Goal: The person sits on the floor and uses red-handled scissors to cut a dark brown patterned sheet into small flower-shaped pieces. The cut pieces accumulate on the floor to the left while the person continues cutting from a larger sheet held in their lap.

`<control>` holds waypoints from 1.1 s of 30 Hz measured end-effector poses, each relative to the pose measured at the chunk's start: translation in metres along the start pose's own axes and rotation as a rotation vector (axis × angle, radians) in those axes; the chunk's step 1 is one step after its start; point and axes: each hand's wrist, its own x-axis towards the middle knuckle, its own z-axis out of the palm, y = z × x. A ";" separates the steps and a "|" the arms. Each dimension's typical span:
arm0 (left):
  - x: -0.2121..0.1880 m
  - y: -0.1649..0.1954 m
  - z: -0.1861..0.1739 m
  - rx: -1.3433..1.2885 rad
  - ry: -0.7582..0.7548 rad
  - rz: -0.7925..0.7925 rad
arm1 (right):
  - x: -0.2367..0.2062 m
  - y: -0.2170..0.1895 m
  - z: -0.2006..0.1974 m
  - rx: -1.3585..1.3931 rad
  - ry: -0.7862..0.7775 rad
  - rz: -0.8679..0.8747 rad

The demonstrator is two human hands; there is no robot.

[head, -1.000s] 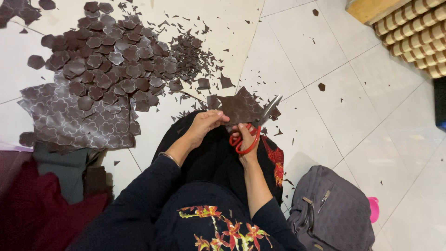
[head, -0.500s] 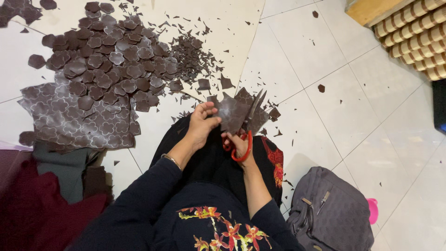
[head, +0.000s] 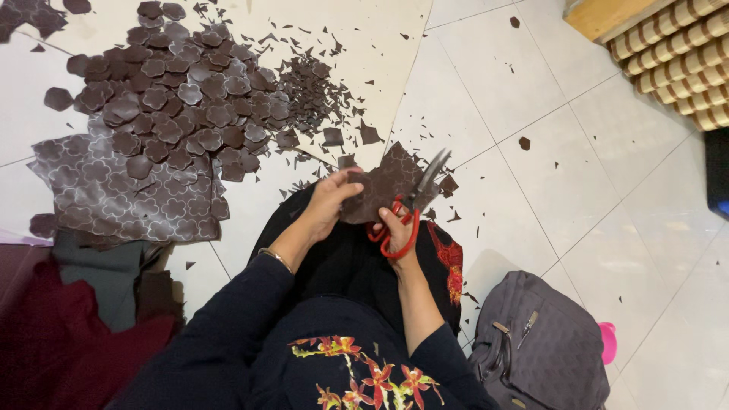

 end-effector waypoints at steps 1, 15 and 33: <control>-0.001 -0.003 -0.002 0.005 -0.010 -0.103 | 0.000 0.000 0.000 -0.005 0.040 -0.016; 0.007 0.021 -0.007 0.054 0.171 0.077 | -0.009 0.013 0.005 -0.193 -0.248 0.115; -0.001 0.037 -0.007 0.316 0.052 0.294 | -0.024 0.015 0.002 -0.475 -0.379 0.119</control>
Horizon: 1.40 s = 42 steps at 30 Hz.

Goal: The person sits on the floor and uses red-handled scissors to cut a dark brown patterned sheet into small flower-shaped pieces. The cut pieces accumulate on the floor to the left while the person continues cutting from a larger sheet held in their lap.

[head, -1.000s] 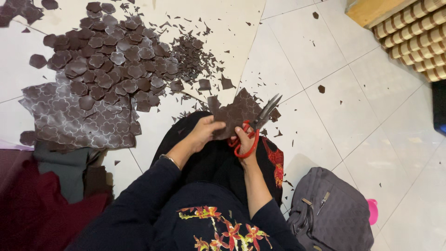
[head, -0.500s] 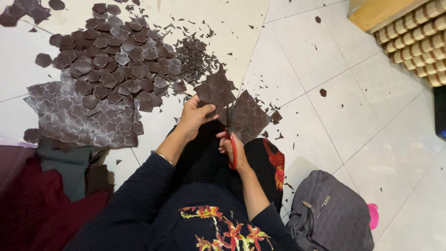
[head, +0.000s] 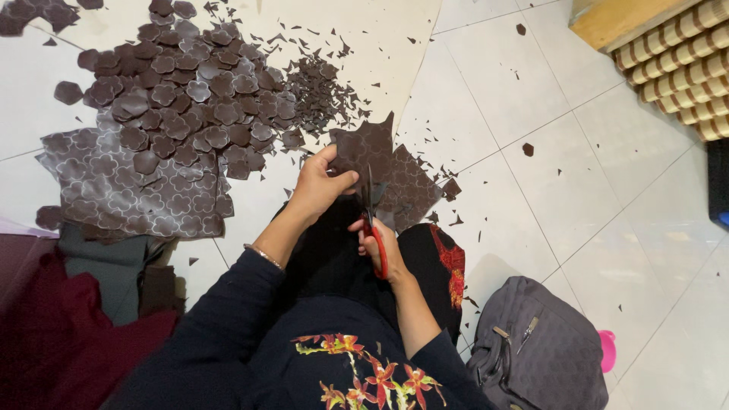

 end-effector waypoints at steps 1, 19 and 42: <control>-0.001 0.002 0.001 -0.021 -0.009 0.015 | 0.000 0.000 0.000 0.007 0.014 0.027; -0.008 0.013 0.008 0.106 0.078 -0.026 | -0.006 -0.002 0.000 0.032 -0.026 -0.050; -0.007 0.004 0.001 0.038 0.080 -0.044 | -0.008 -0.007 0.001 0.086 -0.141 -0.086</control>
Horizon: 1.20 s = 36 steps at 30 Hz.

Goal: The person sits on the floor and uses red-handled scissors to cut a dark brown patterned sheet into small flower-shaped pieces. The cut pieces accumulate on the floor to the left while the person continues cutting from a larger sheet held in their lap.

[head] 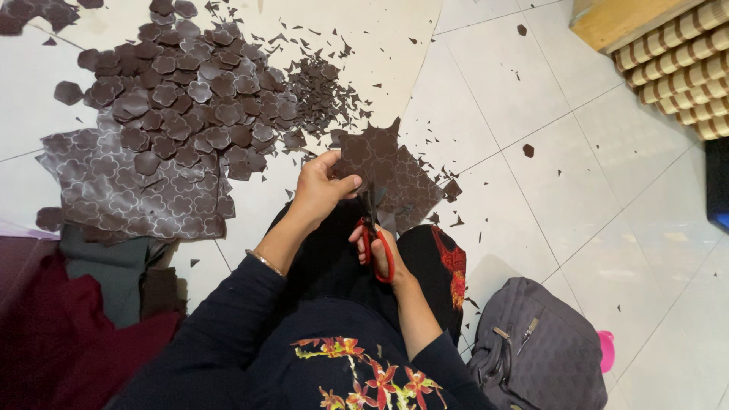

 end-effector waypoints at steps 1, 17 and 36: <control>0.000 0.000 0.000 0.000 0.002 0.004 | 0.000 0.001 -0.001 -0.006 0.001 0.000; 0.000 -0.002 -0.002 0.088 0.058 0.005 | 0.002 0.008 -0.002 -0.034 0.031 0.010; 0.009 -0.016 -0.020 -0.002 0.091 0.084 | 0.002 0.005 0.000 -0.075 0.027 -0.036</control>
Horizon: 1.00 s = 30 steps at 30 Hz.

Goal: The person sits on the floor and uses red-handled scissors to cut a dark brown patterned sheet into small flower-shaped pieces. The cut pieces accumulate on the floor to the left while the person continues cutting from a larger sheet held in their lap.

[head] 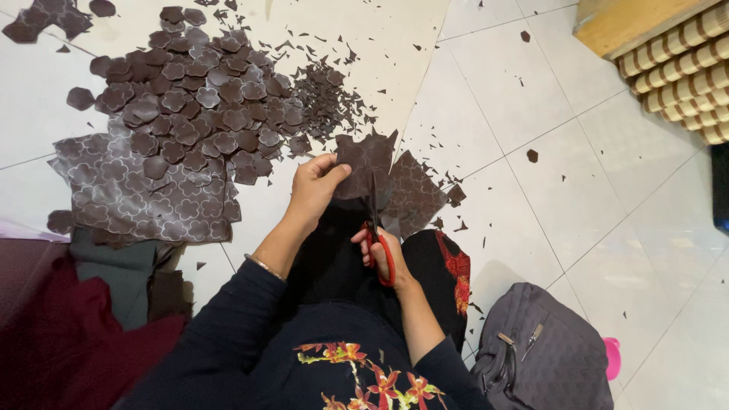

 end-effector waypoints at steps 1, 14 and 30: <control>0.000 0.001 0.000 -0.019 -0.014 0.021 | 0.000 0.001 0.000 0.011 0.007 0.000; 0.001 0.026 -0.034 0.214 -0.459 -0.342 | 0.001 0.005 -0.003 -0.027 0.085 -0.026; 0.007 0.013 -0.016 -0.167 -0.100 -0.262 | 0.004 0.013 -0.004 0.124 0.005 -0.033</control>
